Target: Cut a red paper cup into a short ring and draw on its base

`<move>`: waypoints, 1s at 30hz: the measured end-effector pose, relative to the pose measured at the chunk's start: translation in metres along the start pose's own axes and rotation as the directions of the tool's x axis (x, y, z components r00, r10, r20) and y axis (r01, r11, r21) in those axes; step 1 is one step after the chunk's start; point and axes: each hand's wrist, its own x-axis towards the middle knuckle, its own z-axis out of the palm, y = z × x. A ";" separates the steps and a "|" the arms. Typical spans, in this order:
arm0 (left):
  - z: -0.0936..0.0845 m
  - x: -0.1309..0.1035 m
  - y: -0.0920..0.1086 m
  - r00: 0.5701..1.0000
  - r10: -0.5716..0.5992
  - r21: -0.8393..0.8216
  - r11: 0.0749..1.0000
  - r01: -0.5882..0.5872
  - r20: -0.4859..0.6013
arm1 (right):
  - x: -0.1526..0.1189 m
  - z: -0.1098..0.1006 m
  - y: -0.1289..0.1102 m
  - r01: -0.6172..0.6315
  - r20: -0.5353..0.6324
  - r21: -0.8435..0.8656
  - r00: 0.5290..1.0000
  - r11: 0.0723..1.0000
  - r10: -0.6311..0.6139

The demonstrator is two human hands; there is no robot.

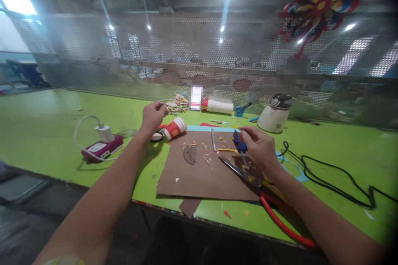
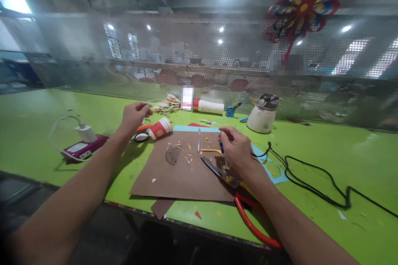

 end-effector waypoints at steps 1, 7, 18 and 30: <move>-0.004 0.003 -0.003 1.000 -0.004 0.039 0.999 0.004 -0.015 | -0.002 0.001 0.000 -0.011 0.026 0.004 1.000 1.000 0.011; -0.006 -0.003 0.003 0.986 0.041 0.266 0.960 -0.084 0.164 | -0.007 0.009 0.004 -0.035 0.124 0.026 0.992 0.999 0.031; 0.022 -0.033 0.007 0.910 0.056 0.446 0.858 -0.254 0.411 | -0.009 0.010 -0.002 -0.040 0.140 0.035 0.990 0.999 0.035; 0.031 -0.093 0.088 0.596 0.637 -0.091 0.717 -0.691 0.488 | -0.014 0.004 -0.030 -0.073 0.302 0.262 0.953 0.962 -0.010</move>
